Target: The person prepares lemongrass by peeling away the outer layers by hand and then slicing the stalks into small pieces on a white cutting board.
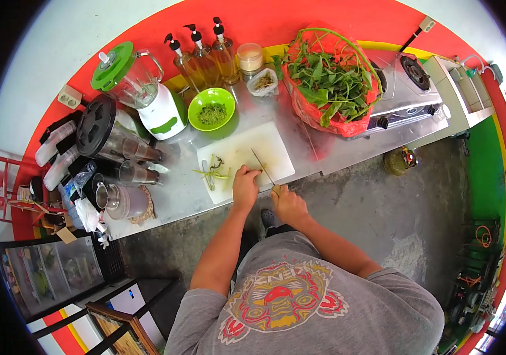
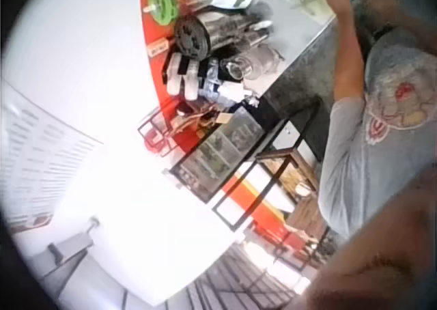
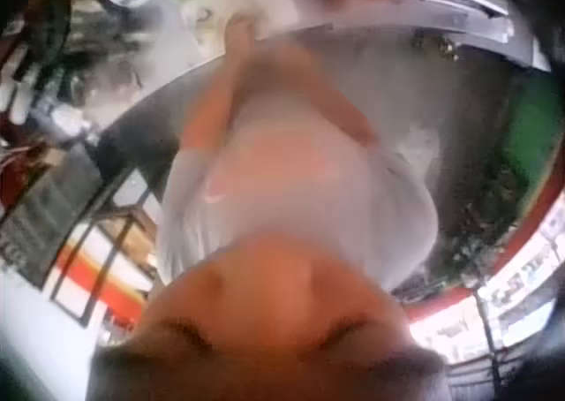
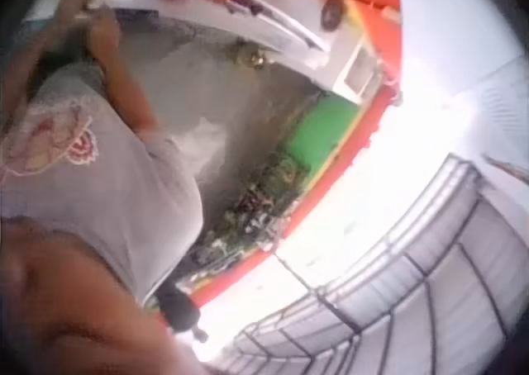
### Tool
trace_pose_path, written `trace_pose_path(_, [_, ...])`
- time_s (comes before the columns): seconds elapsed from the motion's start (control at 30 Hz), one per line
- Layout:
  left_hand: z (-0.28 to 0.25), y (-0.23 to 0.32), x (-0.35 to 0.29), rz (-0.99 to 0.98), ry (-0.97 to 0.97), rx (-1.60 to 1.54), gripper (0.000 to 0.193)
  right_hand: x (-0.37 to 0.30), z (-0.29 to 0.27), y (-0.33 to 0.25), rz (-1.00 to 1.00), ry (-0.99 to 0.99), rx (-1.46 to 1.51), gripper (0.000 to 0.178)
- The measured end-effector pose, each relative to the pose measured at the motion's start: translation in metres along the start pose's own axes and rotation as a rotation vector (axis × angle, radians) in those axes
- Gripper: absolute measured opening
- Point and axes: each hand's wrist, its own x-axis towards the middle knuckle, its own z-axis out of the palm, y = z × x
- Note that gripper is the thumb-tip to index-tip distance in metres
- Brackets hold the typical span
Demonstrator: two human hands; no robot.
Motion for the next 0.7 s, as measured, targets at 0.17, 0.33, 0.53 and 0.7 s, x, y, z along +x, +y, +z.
trace_pose_path(0.17, [0.001,-0.001,-0.002,-0.067,-0.07,0.033,0.028,0.003,0.009,0.014,0.05,-0.127,-0.056,0.05])
trace_pose_path(0.33, [-0.001,-0.001,-0.001,-0.051,-0.112,0.082,0.031,-0.002,-0.016,0.017,-0.032,-0.176,-0.002,0.048])
trace_pose_path(0.53, [-0.003,0.003,-0.001,0.01,-0.022,0.053,0.02,-0.002,0.009,0.009,0.019,-0.103,-0.012,0.047])
trace_pose_path(0.7, [-0.003,0.002,-0.003,-0.008,-0.087,0.11,0.034,0.017,0.002,-0.003,-0.024,-0.01,-0.038,0.047])
